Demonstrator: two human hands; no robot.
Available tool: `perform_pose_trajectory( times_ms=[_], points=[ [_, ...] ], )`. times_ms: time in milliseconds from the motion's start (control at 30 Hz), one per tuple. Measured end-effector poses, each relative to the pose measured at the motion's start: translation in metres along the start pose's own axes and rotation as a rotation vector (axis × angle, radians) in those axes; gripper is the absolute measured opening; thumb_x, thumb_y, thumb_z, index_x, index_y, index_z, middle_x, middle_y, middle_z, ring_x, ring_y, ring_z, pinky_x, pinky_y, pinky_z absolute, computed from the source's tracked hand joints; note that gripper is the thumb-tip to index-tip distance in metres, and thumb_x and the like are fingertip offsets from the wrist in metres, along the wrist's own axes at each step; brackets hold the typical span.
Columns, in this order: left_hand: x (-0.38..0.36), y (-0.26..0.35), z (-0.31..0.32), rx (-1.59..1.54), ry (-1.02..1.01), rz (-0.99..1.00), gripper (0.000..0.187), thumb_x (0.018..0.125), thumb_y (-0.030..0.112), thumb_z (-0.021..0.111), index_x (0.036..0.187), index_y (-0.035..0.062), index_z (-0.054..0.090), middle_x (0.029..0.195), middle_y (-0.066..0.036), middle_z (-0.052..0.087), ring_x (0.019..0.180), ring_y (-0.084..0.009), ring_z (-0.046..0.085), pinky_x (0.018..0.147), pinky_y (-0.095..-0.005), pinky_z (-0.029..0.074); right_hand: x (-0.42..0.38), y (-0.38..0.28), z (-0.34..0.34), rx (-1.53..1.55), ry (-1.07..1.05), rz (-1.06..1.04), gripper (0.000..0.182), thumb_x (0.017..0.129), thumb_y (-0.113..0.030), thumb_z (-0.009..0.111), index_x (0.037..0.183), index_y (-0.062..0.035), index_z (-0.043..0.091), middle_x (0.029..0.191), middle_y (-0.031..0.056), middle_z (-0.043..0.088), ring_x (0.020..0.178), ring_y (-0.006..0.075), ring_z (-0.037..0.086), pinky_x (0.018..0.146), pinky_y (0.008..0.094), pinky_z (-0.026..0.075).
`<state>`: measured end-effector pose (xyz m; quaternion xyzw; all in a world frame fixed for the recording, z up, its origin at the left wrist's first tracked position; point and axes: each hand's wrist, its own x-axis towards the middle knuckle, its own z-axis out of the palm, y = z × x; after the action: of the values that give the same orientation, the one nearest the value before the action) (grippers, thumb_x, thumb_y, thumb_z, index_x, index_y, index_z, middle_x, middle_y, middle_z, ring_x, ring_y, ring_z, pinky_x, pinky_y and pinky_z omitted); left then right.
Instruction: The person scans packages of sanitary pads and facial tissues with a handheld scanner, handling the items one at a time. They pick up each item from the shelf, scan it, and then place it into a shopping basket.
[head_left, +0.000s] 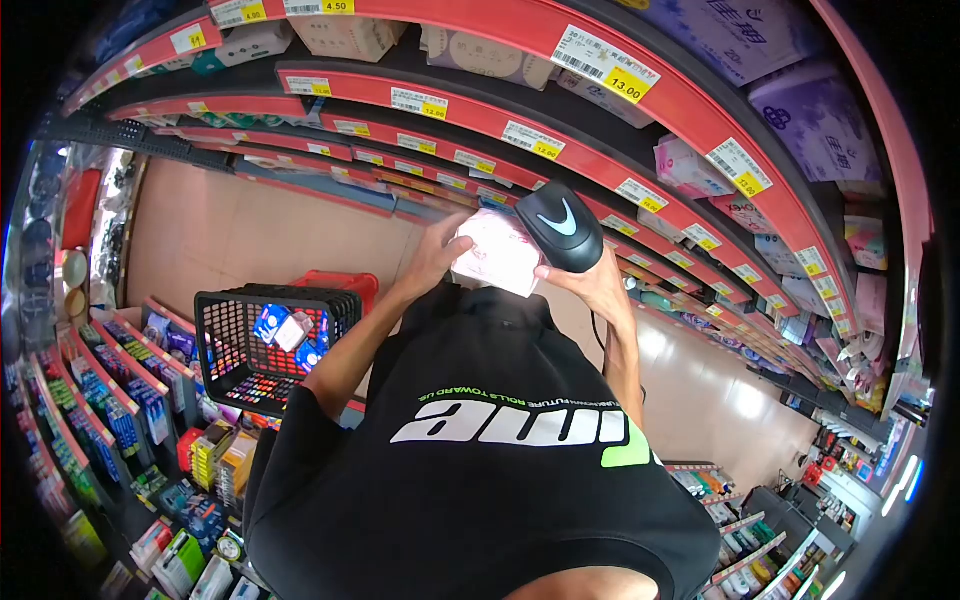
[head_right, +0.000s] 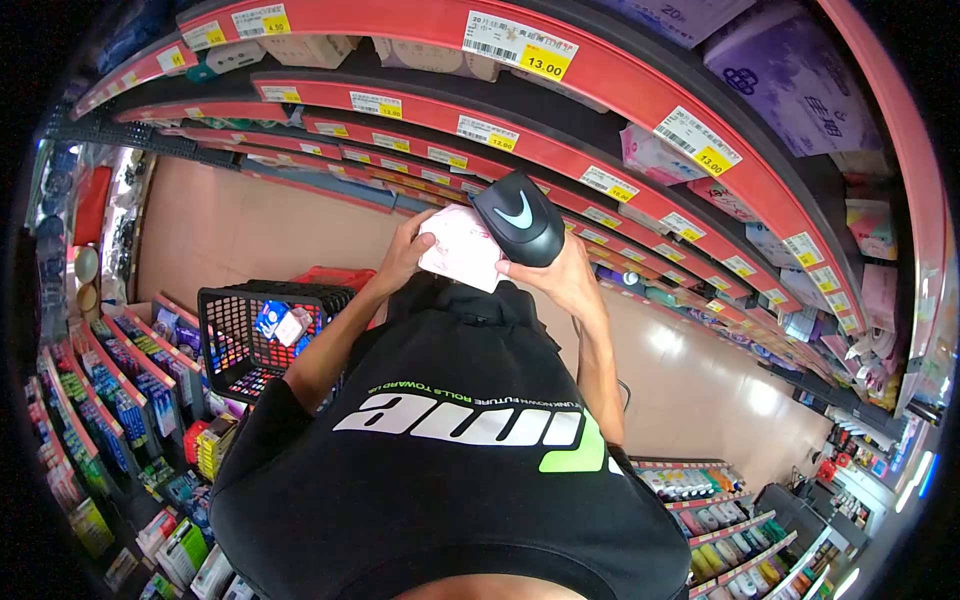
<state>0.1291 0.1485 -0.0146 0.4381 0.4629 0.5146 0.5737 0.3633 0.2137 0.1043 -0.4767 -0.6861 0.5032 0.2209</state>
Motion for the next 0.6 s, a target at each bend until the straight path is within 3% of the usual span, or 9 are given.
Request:
perform_pose_trajectory(
  times_ms=[300, 567, 600],
  points=[
    [-0.002, -0.009, -0.010, -0.102, -0.037, -0.040, 0.062, 0.082, 0.038, 0.061, 0.121, -0.0072, 0.048, 0.111, -0.015, 0.059, 0.106, -0.0193, 0.054, 0.091, -0.0313, 0.041, -0.001, -0.003, 0.000, -0.052, -0.047, 0.088, 0.059, 0.061, -0.031, 0.082, 0.107, -0.0001, 0.059, 0.094, 0.0125, 0.067, 0.088, 0.0211, 0.063, 0.082, 0.0344, 0.047],
    [-0.010, -0.012, -0.015, -0.106, -0.046, -0.078, 0.063, 0.081, 0.038, 0.063, 0.123, -0.0069, 0.047, 0.113, -0.015, 0.058, 0.107, -0.0196, 0.054, 0.092, -0.0320, 0.041, 0.001, -0.004, 0.002, -0.154, -0.126, 0.067, 0.063, 0.060, -0.036, 0.082, 0.106, 0.0004, 0.060, 0.097, 0.0154, 0.067, 0.092, 0.0278, 0.065, 0.081, 0.0377, 0.047],
    [-0.013, -0.017, -0.021, -0.081, -0.044, -0.083, 0.063, 0.082, 0.038, 0.062, 0.124, -0.0069, 0.047, 0.114, -0.015, 0.057, 0.108, -0.0199, 0.054, 0.092, -0.0317, 0.040, 0.002, -0.004, 0.005, -0.150, -0.120, 0.079, 0.056, 0.059, -0.028, 0.084, 0.102, 0.0003, 0.062, 0.094, 0.0091, 0.066, 0.087, 0.0161, 0.060, 0.083, 0.0314, 0.045]
  ],
)
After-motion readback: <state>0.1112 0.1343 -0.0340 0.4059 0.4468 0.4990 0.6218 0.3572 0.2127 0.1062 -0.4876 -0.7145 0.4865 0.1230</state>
